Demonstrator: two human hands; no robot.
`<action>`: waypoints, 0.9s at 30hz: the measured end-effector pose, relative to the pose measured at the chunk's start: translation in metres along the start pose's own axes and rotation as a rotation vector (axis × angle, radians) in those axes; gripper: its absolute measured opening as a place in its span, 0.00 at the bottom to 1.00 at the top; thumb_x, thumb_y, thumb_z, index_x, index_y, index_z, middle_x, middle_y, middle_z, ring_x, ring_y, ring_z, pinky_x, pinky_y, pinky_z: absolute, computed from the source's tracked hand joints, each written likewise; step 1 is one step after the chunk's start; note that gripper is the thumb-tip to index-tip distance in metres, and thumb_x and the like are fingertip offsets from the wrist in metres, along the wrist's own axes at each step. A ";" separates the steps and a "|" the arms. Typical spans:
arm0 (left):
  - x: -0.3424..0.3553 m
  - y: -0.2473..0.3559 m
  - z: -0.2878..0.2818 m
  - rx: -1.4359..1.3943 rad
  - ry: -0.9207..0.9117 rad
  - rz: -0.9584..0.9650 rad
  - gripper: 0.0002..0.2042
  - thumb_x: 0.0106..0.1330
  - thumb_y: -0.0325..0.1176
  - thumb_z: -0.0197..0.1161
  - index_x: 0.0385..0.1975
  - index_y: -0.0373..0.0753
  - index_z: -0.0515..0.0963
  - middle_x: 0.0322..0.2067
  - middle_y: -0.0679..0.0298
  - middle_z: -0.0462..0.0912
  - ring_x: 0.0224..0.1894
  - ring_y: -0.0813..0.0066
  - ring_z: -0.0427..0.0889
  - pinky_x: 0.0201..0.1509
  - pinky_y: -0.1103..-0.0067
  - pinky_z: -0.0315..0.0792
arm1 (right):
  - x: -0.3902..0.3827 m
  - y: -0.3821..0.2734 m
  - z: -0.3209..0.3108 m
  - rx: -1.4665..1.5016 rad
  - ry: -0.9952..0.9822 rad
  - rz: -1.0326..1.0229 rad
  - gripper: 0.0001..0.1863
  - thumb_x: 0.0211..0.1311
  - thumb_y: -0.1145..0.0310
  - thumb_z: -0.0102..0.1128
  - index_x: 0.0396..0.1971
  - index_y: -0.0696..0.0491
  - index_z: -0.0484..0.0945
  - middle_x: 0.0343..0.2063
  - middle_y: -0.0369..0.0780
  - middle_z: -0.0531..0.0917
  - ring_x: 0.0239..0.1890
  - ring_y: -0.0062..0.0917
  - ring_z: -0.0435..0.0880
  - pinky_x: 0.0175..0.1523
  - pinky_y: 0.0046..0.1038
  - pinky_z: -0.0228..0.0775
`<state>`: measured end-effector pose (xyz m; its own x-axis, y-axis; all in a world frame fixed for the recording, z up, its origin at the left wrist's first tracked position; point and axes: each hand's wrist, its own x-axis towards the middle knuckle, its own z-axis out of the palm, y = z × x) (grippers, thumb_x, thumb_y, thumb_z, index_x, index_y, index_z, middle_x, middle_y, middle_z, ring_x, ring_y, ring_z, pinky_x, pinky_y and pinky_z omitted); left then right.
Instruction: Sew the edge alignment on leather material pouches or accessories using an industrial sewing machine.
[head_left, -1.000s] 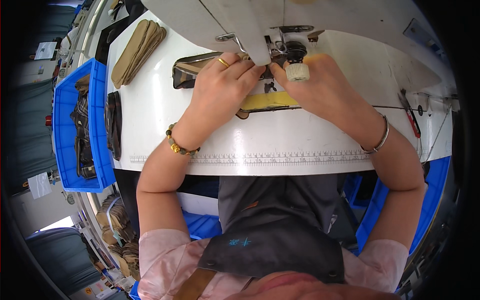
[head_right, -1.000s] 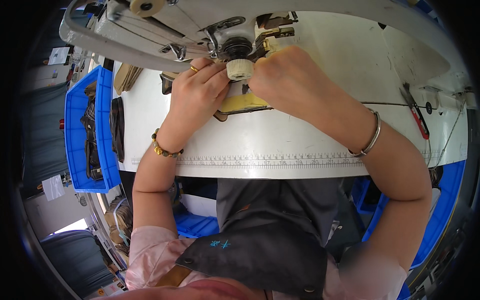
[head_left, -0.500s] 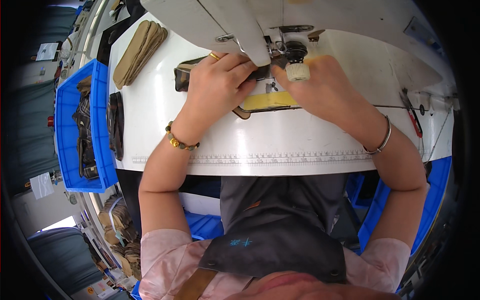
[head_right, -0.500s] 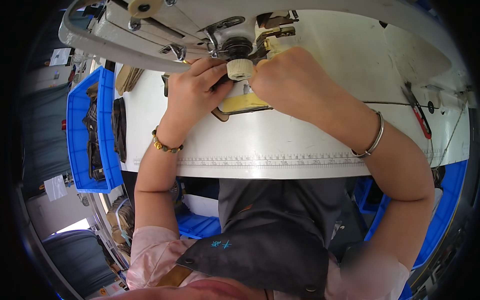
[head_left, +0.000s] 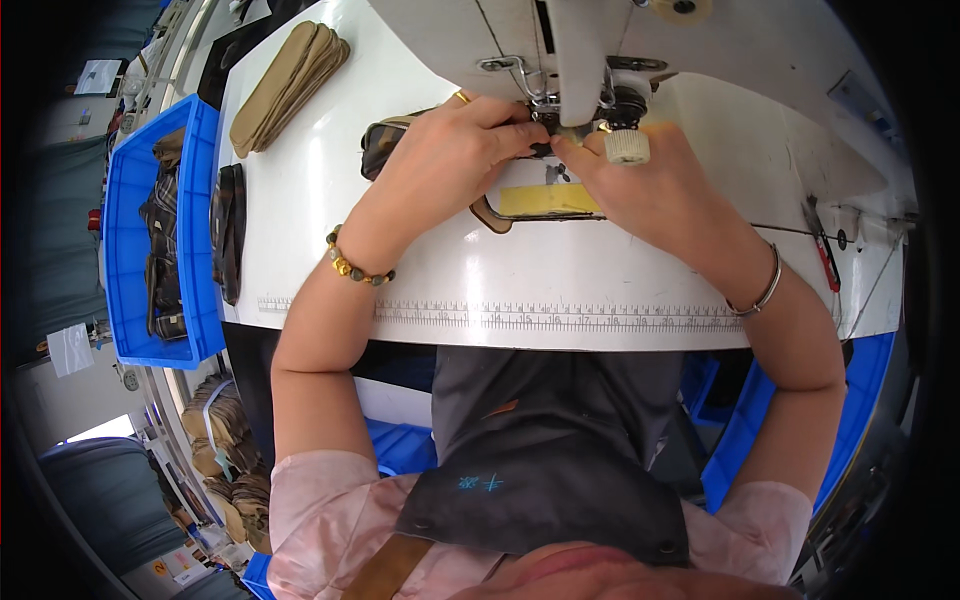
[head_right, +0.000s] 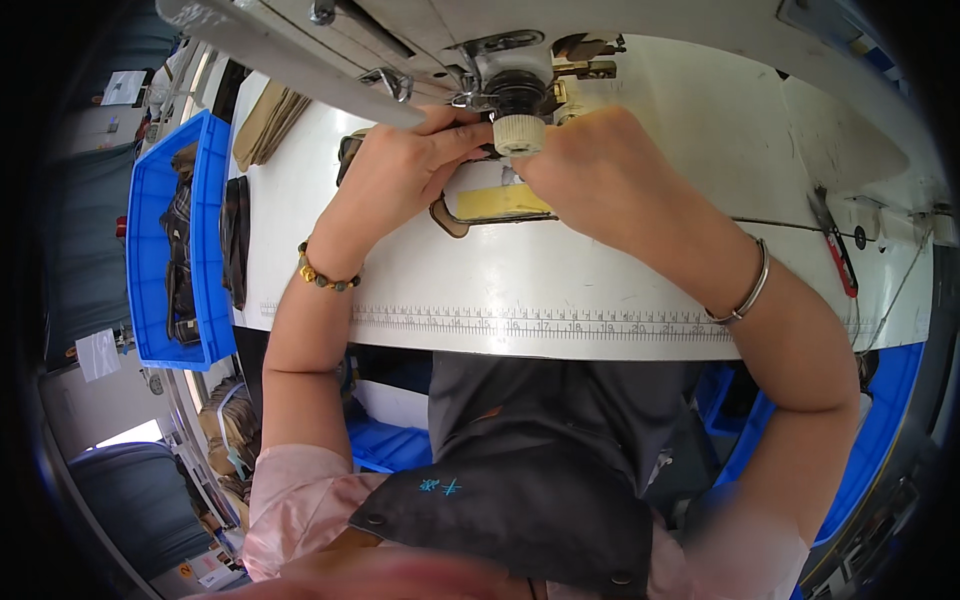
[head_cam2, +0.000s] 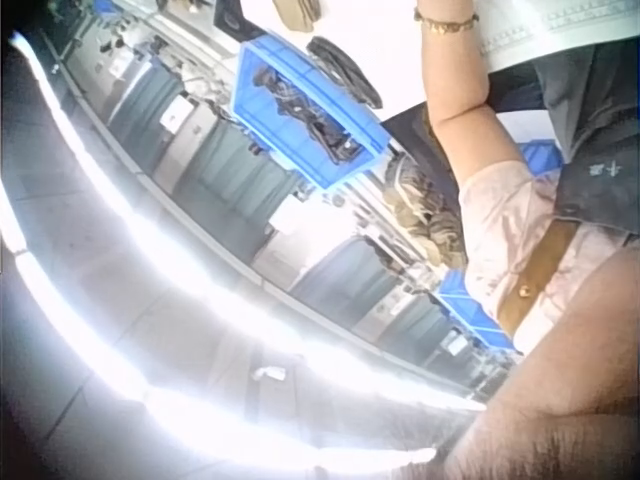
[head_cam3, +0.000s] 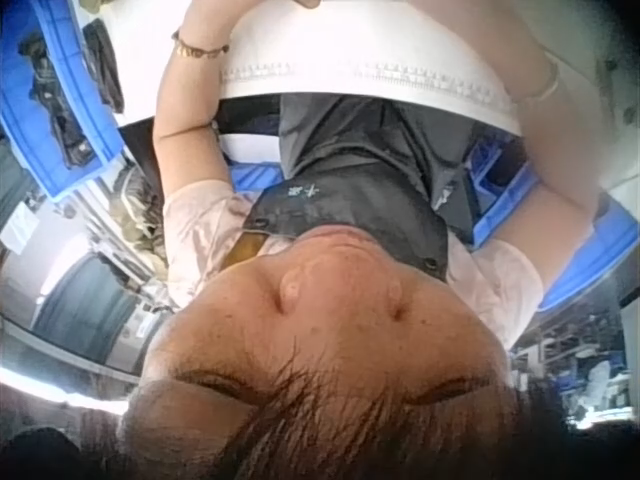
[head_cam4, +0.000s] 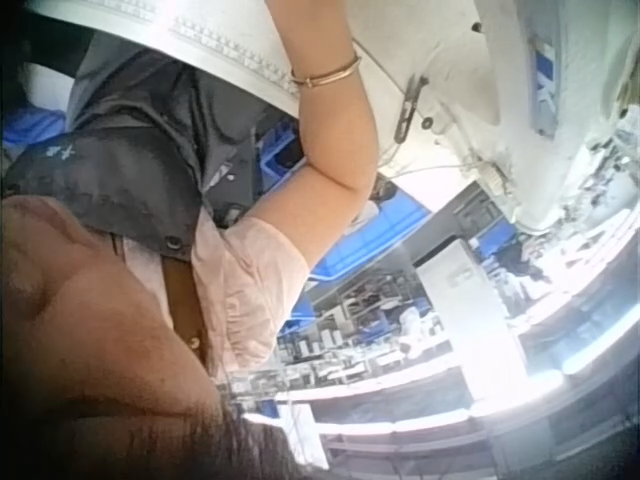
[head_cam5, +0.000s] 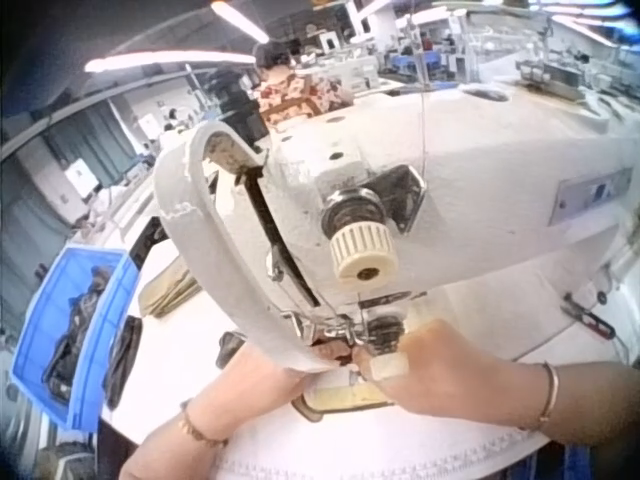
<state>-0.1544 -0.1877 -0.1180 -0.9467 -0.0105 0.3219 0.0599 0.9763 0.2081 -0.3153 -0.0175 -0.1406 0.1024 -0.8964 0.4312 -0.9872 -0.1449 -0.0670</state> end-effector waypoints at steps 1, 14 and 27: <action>-0.001 0.000 0.001 0.000 0.001 -0.002 0.13 0.56 0.25 0.66 0.42 0.43 0.87 0.40 0.66 0.84 0.40 0.64 0.82 0.45 0.72 0.79 | -0.001 0.000 0.000 0.006 -0.010 0.011 0.05 0.54 0.67 0.65 0.24 0.51 0.87 0.17 0.38 0.80 0.21 0.29 0.83 0.25 0.30 0.73; 0.003 -0.009 0.010 0.184 0.176 0.070 0.14 0.50 0.28 0.67 0.38 0.48 0.89 0.37 0.72 0.87 0.37 0.69 0.83 0.42 0.74 0.77 | -0.001 0.000 0.003 0.005 0.047 -0.003 0.03 0.53 0.71 0.64 0.26 0.52 0.85 0.16 0.38 0.80 0.21 0.28 0.83 0.26 0.30 0.73; -0.064 0.025 -0.027 0.417 0.413 0.253 0.16 0.48 0.30 0.67 0.40 0.42 0.87 0.35 0.72 0.81 0.33 0.75 0.76 0.33 0.80 0.73 | -0.001 -0.025 -0.029 0.218 -0.120 0.089 0.08 0.59 0.67 0.61 0.25 0.55 0.83 0.19 0.44 0.81 0.25 0.38 0.84 0.29 0.37 0.73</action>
<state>-0.0837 -0.1688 -0.1088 -0.7144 0.2296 0.6610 0.0585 0.9609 -0.2705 -0.2943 -0.0003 -0.1132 0.0431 -0.9510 0.3062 -0.9445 -0.1387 -0.2979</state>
